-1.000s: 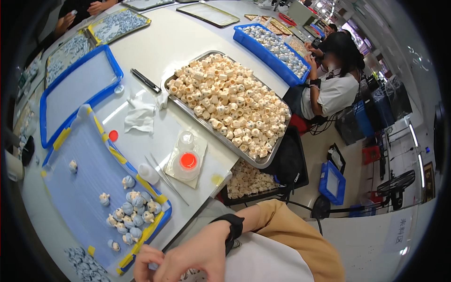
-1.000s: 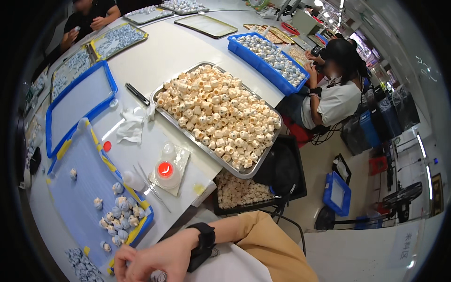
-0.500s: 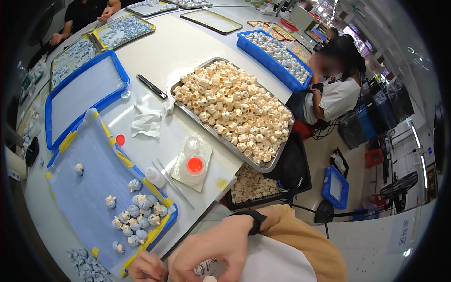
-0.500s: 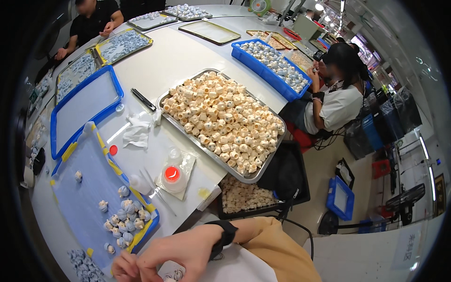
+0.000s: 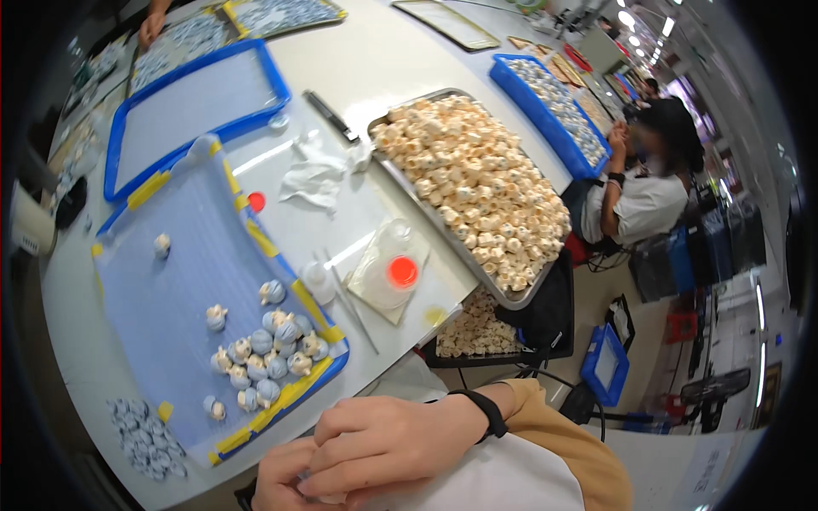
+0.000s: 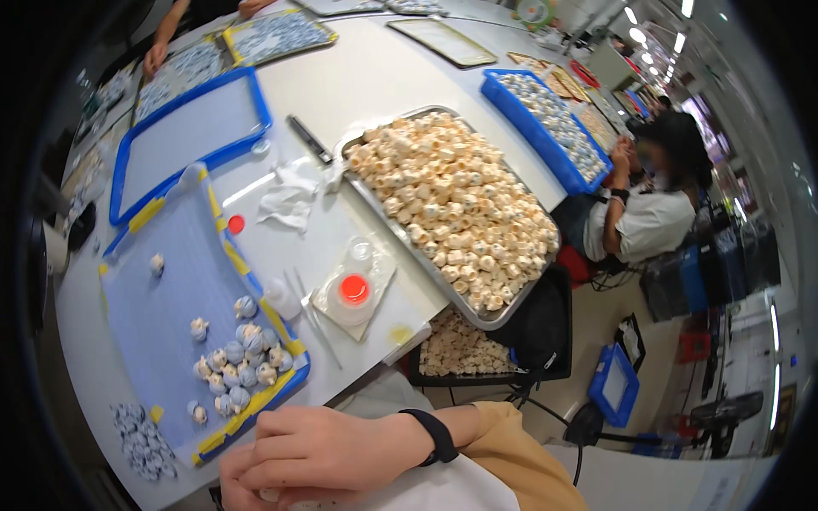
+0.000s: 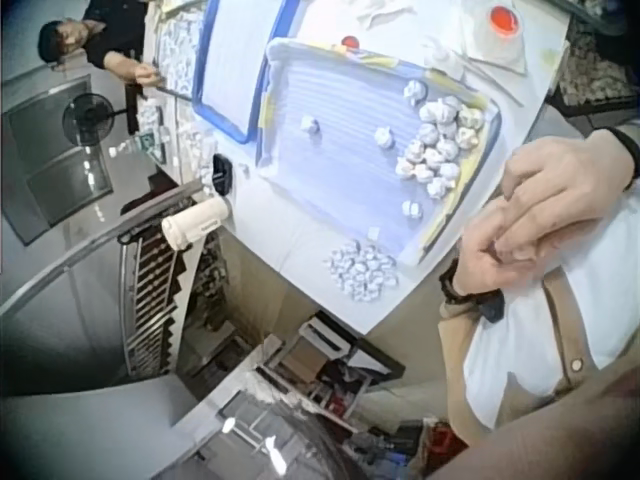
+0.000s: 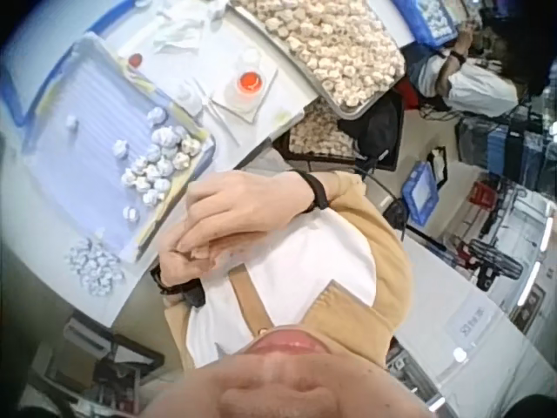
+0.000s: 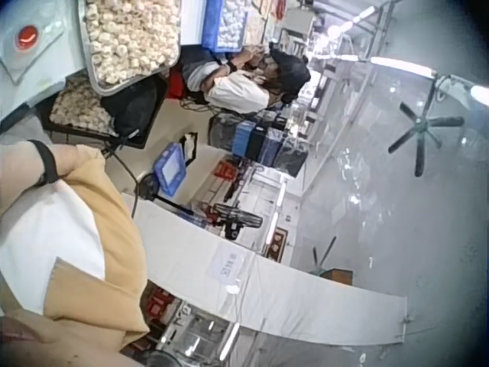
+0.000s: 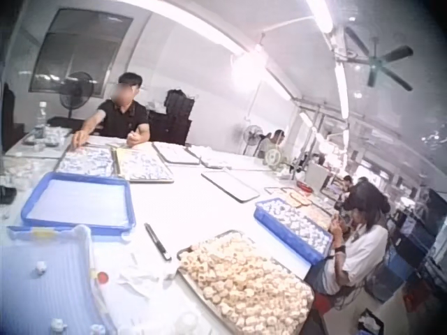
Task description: The person assembles small, two-part figurines by picking up a light blue base and a beige top, applying a small amount of liquid adhesive from a bottle, and pressing the parts together. The completed figures are placed onto a blue tray. The process is repeated continuously in a workshop setting.
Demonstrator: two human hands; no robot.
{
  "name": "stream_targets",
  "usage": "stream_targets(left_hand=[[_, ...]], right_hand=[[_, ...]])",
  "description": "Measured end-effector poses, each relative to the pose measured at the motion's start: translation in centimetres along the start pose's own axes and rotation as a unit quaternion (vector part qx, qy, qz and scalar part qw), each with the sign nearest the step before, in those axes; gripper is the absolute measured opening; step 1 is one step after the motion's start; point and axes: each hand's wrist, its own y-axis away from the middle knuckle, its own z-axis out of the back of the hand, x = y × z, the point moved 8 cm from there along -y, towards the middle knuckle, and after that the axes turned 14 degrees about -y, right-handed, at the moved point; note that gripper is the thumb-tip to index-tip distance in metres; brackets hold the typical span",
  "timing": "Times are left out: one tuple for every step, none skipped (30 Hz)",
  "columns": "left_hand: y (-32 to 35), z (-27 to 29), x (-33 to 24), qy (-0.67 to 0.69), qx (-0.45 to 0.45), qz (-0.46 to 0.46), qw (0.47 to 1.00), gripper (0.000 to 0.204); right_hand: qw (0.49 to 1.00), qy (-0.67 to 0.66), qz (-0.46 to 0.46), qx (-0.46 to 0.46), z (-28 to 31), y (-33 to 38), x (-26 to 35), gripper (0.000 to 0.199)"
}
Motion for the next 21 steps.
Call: stream_targets(left_hand=[[-0.3,-0.3,0.0,0.017,0.023,-0.002,1.0,0.038],[-0.7,-0.5,0.0,0.035,0.047,-0.004,0.998,0.036],[-1.2,-0.7,-0.1,0.049,0.078,-0.007,0.996,0.034],[-1.4,-0.9,-0.3,0.044,0.117,-0.017,0.992,0.03],[-1.4,-1.0,0.0,0.06,0.111,-0.015,0.992,0.029],[-1.3,-1.0,0.2,0.077,0.096,-0.016,0.992,0.028],[-1.1,-1.0,0.4,0.093,0.083,-0.017,0.992,0.028],[-1.1,-0.8,0.4,0.066,0.065,-0.007,0.996,0.028],[-1.1,-1.0,0.3,0.062,0.08,-0.019,0.995,0.031],[-1.2,-1.2,0.3,0.058,0.096,-0.03,0.993,0.033],[-1.4,-1.3,0.3,0.053,0.113,-0.04,0.991,0.036],[-1.5,-1.3,-0.1,0.027,0.116,-0.071,0.99,0.03],[-1.7,-1.2,-0.4,0.0,0.118,-0.1,0.988,0.024],[-1.8,-1.3,-0.7,-0.027,0.119,-0.129,0.984,0.019],[-1.8,-1.0,0.2,0.021,0.099,-0.092,0.991,0.026],[-1.7,-0.9,1.1,0.07,0.077,-0.053,0.993,0.034],[-1.6,-0.7,2.1,0.118,0.055,-0.015,0.991,0.042],[-1.7,-0.4,1.5,0.179,-0.007,-0.047,0.983,0.051],[-1.7,-0.1,1.4,0.205,-0.044,-0.03,0.977,0.052],[-1.5,0.5,1.0,0.231,-0.082,-0.013,0.969,0.052],[-1.3,0.9,1.0,0.254,-0.117,0.006,0.96,0.053]], right_hand=[[1.0,0.004,-0.023,0.008,-0.3,0.0,-0.4,0.029],[0.999,0.008,-0.046,0.017,-0.5,0.1,-0.6,0.029],[0.997,0.018,-0.068,0.02,-0.5,0.3,-0.9,0.029],[0.998,0.003,-0.067,0.014,-0.3,0.5,-0.9,0.028],[0.998,-0.011,-0.067,0.006,0.0,0.6,-1.0,0.028],[0.997,-0.03,-0.064,0.006,0.2,0.4,-1.1,0.028],[0.996,-0.06,-0.07,0.013,0.3,0.2,-1.3,0.024],[0.993,-0.089,-0.076,0.017,0.4,0.0,-1.5,0.022],[0.99,-0.113,-0.082,0.02,0.6,-0.1,-1.6,0.02],[0.99,-0.115,-0.074,0.027,0.7,-0.1,-1.5,0.02],[0.991,-0.116,-0.065,0.033,0.9,-0.1,-1.4,0.02],[0.99,-0.119,-0.057,0.041,0.9,0.0,-1.3,0.019],[0.992,-0.106,-0.06,0.038,1.0,0.3,-1.4,0.019],[0.993,-0.093,-0.063,0.035,1.2,0.7,-1.5,0.019],[0.994,-0.08,-0.067,0.035,1.3,0.9,-1.6,0.018],[0.996,0.031,-0.071,0.039,1.8,0.7,-1.2,0.02],[0.986,0.141,-0.071,0.045,2.5,0.4,-0.2,0.022],[0.964,0.249,-0.07,0.053,3.2,0.2,0.8,0.025],[0.935,0.35,-0.038,-0.029,5.3,1.1,1.9,0.026],[0.89,0.431,-0.076,-0.128,8.2,0.9,3.5,0.028],[0.827,0.528,-0.097,-0.164,10.5,2.0,4.4,0.029]])
